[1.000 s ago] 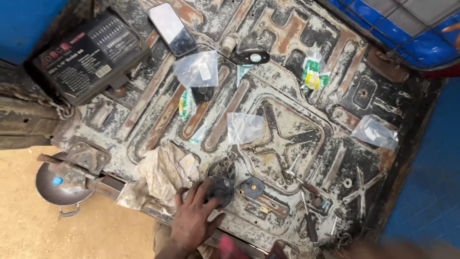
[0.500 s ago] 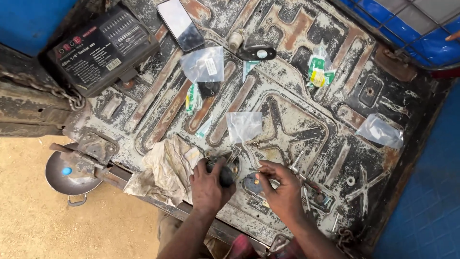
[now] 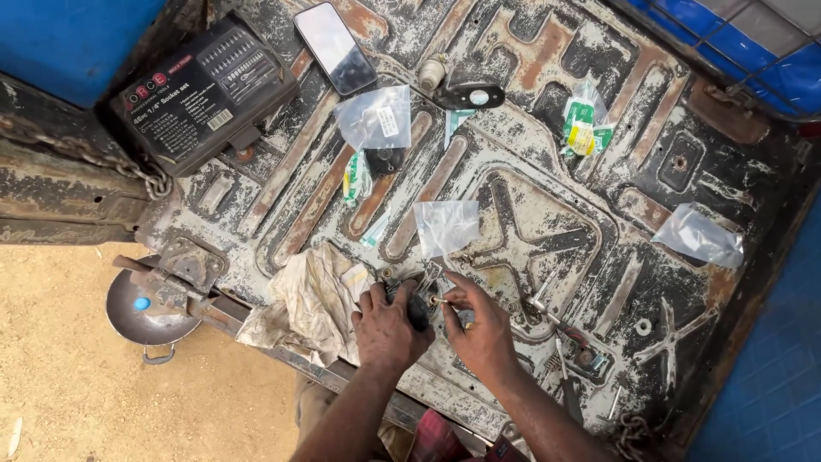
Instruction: Disassembling and inspecting a mechanical component, possibly a carburetor or pump part, on a flat surface.
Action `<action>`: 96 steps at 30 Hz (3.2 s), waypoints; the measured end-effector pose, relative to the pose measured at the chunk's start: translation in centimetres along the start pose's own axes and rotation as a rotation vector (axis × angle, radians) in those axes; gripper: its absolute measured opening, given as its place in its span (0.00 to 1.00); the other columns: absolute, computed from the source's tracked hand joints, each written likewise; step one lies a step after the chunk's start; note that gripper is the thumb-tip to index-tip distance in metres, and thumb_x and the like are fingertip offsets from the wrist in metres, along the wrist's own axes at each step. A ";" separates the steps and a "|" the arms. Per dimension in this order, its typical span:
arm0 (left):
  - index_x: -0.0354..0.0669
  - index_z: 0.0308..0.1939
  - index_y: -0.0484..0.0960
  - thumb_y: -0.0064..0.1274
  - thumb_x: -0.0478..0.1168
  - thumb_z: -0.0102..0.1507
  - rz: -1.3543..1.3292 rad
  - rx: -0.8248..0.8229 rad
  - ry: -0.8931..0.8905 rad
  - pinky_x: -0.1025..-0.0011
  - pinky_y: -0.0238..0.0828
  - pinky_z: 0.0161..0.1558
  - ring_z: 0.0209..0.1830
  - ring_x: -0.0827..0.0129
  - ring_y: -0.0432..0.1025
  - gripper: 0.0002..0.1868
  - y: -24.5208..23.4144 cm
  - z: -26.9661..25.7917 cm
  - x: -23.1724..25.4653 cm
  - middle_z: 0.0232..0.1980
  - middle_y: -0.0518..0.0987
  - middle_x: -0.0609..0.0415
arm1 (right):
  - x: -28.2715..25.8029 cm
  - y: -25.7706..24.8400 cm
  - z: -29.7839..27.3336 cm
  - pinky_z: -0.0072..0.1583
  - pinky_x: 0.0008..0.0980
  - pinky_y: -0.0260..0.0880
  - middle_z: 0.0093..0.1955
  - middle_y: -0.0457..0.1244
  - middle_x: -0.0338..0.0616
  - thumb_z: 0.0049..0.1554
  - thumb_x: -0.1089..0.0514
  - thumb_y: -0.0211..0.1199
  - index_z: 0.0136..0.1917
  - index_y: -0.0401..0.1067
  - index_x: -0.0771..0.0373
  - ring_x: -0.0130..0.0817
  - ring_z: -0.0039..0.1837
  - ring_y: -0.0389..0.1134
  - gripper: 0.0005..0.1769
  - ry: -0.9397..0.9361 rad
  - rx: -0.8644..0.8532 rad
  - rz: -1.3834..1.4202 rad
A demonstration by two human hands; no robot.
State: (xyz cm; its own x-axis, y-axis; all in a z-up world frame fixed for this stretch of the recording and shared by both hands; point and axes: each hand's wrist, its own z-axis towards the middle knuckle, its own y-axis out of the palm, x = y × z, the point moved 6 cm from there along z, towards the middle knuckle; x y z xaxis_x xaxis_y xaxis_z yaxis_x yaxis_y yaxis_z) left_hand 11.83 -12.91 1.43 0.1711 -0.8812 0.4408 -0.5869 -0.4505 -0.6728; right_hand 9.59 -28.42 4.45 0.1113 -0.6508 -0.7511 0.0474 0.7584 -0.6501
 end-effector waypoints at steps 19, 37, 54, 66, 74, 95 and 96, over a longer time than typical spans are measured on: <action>0.68 0.72 0.63 0.65 0.53 0.54 -0.016 -0.007 0.019 0.51 0.62 0.65 0.67 0.54 0.59 0.43 -0.8 -0.4 0.6 0.61 0.64 0.48 | -0.3 0.5 0.7 0.53 0.33 0.81 0.49 0.71 0.46 0.54 0.66 0.70 0.72 0.63 0.58 0.35 0.52 0.75 0.34 -0.061 -0.054 -0.140; 0.66 0.73 0.61 0.65 0.54 0.55 0.020 -0.066 -0.005 0.48 0.61 0.66 0.67 0.53 0.59 0.44 0.3 -0.7 -0.2 0.62 0.63 0.46 | 3.1 0.6 0.5 0.52 0.32 0.81 0.58 0.69 0.49 0.53 0.63 0.72 0.70 0.66 0.56 0.35 0.54 0.74 0.32 0.062 -0.075 -0.033; 0.65 0.75 0.60 0.66 0.55 0.54 -0.005 -0.076 -0.004 0.50 0.59 0.69 0.68 0.55 0.58 0.47 -0.3 -0.1 0.1 0.64 0.62 0.47 | 11.2 -0.3 8.8 0.54 0.36 0.78 0.53 0.72 0.50 0.57 0.57 0.70 0.54 0.80 0.63 0.36 0.49 0.76 0.13 0.566 -0.148 -0.390; 0.65 0.77 0.56 0.69 0.59 0.53 -0.028 -0.117 0.014 0.45 0.49 0.75 0.77 0.49 0.51 0.52 -2.2 -1.2 0.3 0.73 0.56 0.43 | 13.5 -0.4 8.7 0.49 0.31 0.79 0.51 0.73 0.50 0.52 0.60 0.74 0.51 0.80 0.63 0.37 0.46 0.76 0.13 0.854 -0.070 -0.046; 0.67 0.71 0.67 0.71 0.51 0.52 -0.287 0.000 0.109 0.47 0.55 0.74 0.79 0.47 0.52 0.45 -0.3 0.2 -6.4 0.81 0.51 0.42 | 17.0 0.8 8.7 0.33 0.28 0.67 0.43 0.71 0.55 0.51 0.68 0.74 0.50 0.79 0.73 0.31 0.34 0.67 0.13 1.038 0.019 0.185; 0.38 0.42 0.85 0.64 0.40 0.53 -0.650 0.613 0.042 0.70 0.73 0.21 0.20 0.65 0.78 0.15 -11.2 -11.9 -12.2 0.43 0.87 0.48 | -1.6 -1.1 -0.3 0.43 0.31 0.75 0.44 0.73 0.50 0.52 0.68 0.69 0.49 0.80 0.66 0.32 0.41 0.72 0.10 0.648 -0.009 0.884; 0.38 0.43 0.86 0.68 0.40 0.51 -0.698 0.541 0.089 0.70 0.74 0.19 0.22 0.65 0.78 0.18 -10.4 -12.1 -11.6 0.42 0.87 0.48 | -3.0 -0.4 -0.9 0.41 0.32 0.76 0.42 0.74 0.51 0.52 0.67 0.69 0.47 0.80 0.67 0.33 0.39 0.72 0.08 0.653 -0.059 0.884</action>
State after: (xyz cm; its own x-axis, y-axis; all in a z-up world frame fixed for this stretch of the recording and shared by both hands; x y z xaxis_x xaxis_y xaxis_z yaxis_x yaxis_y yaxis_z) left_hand 6.36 3.72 10.56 0.2746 -0.3761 0.8850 0.0861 -0.9070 -0.4122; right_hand 8.33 -26.81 6.88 -0.4650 0.2136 -0.8591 0.1600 0.9748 0.1558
